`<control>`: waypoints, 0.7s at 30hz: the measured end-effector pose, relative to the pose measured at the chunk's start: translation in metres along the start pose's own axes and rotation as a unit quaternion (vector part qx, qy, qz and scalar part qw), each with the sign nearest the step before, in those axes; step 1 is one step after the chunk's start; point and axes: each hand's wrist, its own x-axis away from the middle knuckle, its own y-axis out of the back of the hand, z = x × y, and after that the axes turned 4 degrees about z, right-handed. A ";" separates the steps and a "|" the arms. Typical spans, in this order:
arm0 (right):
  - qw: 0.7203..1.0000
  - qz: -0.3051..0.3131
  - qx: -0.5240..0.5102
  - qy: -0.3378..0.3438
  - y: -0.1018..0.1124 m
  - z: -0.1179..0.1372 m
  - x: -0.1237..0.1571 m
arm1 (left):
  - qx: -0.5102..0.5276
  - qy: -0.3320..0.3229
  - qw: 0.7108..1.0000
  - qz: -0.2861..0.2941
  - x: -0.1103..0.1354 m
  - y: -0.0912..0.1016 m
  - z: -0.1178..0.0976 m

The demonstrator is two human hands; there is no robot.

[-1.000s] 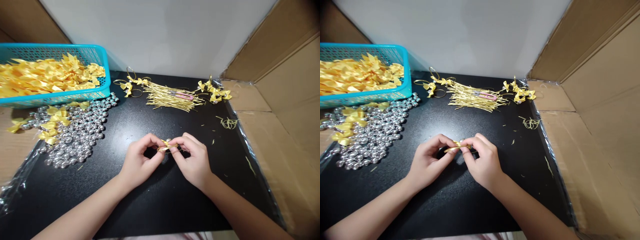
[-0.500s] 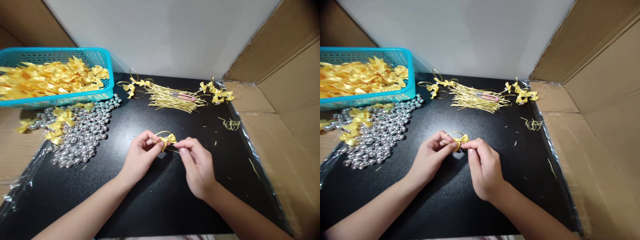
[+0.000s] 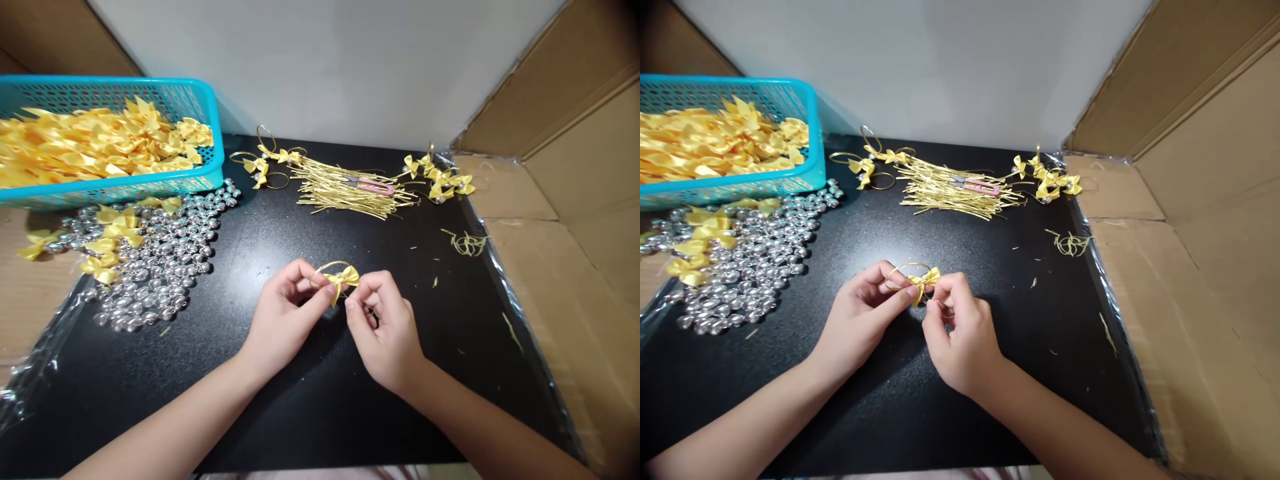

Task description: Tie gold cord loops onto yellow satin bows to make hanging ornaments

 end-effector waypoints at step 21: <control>0.998 -0.014 -0.055 -0.020 -0.001 -0.004 0.002 | -0.040 -0.005 0.999 -0.007 0.003 -0.001 -0.001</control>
